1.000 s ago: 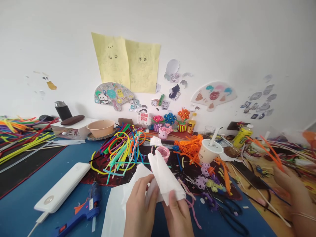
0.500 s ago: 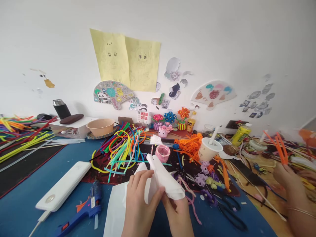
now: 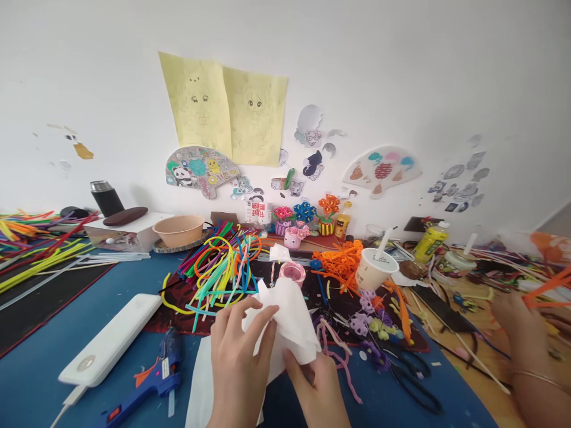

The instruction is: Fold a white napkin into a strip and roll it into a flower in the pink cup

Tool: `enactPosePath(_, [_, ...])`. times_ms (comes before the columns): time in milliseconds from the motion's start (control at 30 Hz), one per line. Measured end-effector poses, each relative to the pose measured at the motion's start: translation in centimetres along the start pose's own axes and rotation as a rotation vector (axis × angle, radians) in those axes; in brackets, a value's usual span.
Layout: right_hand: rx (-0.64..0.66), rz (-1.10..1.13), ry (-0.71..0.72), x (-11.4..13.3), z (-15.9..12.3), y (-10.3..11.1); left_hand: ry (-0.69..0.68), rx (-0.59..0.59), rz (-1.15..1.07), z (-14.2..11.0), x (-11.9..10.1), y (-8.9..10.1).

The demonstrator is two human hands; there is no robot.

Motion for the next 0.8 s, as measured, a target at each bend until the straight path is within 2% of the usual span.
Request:
enactPosePath(167, [0.120, 0.078, -0.012, 0.8, 0.1, -0.5, 0.119, -0.006, -0.132, 2.5, 0.1, 0.7])
enactPosePath(267, [0.033, 0.112, 0.024, 1.4, 0.2, 0.4, 0.198, -0.009, -0.232, 3.6, 0.0, 0.9])
enactPosePath(433, [-0.193, 0.008, 0.157, 3.4, 0.4, 2.8, 0.196, 0.001, -0.305, 4.6, -0.8, 1.1])
enactPosePath(567, [-0.173, -0.136, 0.241, 5.1, 1.3, 2.8, 0.167, 0.030, -0.345, 5.1, -1.5, 0.9])
enactPosePath(633, [-0.190, -0.210, 0.275, 5.7, 1.9, 2.7, 0.135, 0.102, -0.380, 5.1, -2.0, 0.4])
enactPosePath(700, [-0.240, -0.263, 0.278, 5.9, 2.5, 3.0, 0.080, 0.234, -0.426, 4.5, -2.7, -0.5])
enactPosePath(800, [-0.321, -0.261, 0.203, 5.1, 3.1, 4.0, 0.020, 0.406, -0.463, 2.3, -3.0, -1.9])
Point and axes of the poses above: each hand's wrist, its own z-axis towards the middle knuckle, its own y-axis out of the back of the hand, x = y × z, the point moved 7 cm from there along z, towards the middle knuckle, and after that the axes turned 4 degrees about y, right-handed, at the moved point
